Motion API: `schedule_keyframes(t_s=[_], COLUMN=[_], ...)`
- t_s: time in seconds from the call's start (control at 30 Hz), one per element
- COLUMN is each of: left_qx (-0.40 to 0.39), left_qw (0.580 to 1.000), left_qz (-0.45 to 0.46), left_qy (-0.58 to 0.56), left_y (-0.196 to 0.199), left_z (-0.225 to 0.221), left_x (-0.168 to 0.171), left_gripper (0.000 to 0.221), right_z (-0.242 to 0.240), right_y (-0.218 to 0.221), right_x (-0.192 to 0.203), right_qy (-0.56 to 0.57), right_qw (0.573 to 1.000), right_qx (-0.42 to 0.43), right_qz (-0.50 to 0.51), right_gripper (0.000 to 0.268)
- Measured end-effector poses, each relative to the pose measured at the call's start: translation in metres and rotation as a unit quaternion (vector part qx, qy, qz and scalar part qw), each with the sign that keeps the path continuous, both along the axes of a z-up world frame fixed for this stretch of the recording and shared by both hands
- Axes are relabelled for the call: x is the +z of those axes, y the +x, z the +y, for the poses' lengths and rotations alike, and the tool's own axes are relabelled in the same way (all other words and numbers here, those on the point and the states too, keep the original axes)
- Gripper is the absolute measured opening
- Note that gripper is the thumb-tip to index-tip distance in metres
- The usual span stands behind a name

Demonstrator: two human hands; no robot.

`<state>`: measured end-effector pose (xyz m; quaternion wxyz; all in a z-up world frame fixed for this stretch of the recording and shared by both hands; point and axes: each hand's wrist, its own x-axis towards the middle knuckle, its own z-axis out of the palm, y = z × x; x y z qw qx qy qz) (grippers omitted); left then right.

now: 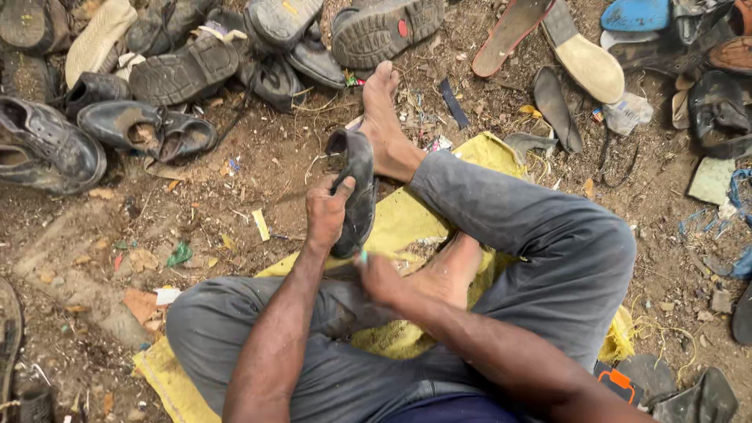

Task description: The person sits on the ground and uses a small screwdriver-like tool and adhesive to repair the sole and upper of various worn shoes, prying parts apart and applying pressure.

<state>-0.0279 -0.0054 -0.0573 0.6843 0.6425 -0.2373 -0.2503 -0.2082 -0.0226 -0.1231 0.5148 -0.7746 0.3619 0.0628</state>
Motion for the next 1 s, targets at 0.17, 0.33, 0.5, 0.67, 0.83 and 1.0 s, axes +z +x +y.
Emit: schedule_keyframes(t_s=[0.17,0.33,0.5,0.67,0.83,1.0], left_qx=[0.071,0.066,0.106,0.078,0.057,0.096], left_qw=[0.952,0.939,0.962,0.962,0.945,0.86], left_qz=[0.245,0.311,0.248,0.257,0.151,-0.097], left_qy=[-0.17,-0.131,-0.046,0.042,0.284,0.492], left_y=[0.004,0.004,0.038,0.06,0.083,0.07], left_z=[-0.019,0.006,0.011,0.014,0.039,0.055], left_x=[-0.003,0.008,0.008,0.012,0.036,0.071], left_gripper=[0.018,0.034,0.05,0.05,0.044,0.061], right_z=[0.029,0.045,0.055,-0.034,-0.05,-0.03], right_y=[-0.056,0.013,-0.039,-0.067,0.003,0.04], right_x=[0.04,0.005,0.067,0.122,0.104,0.094], right_qy=[0.1,-0.035,0.145,-0.058,-0.051,-0.11], right_qw=[0.992,0.996,0.989,0.996,0.994,0.986], right_qx=[-0.04,-0.007,-0.023,0.065,-0.096,-0.109], right_qz=[0.061,-0.079,0.014,0.012,-0.02,-0.069], right_gripper=[0.037,0.041,0.029,0.031,0.041,0.033])
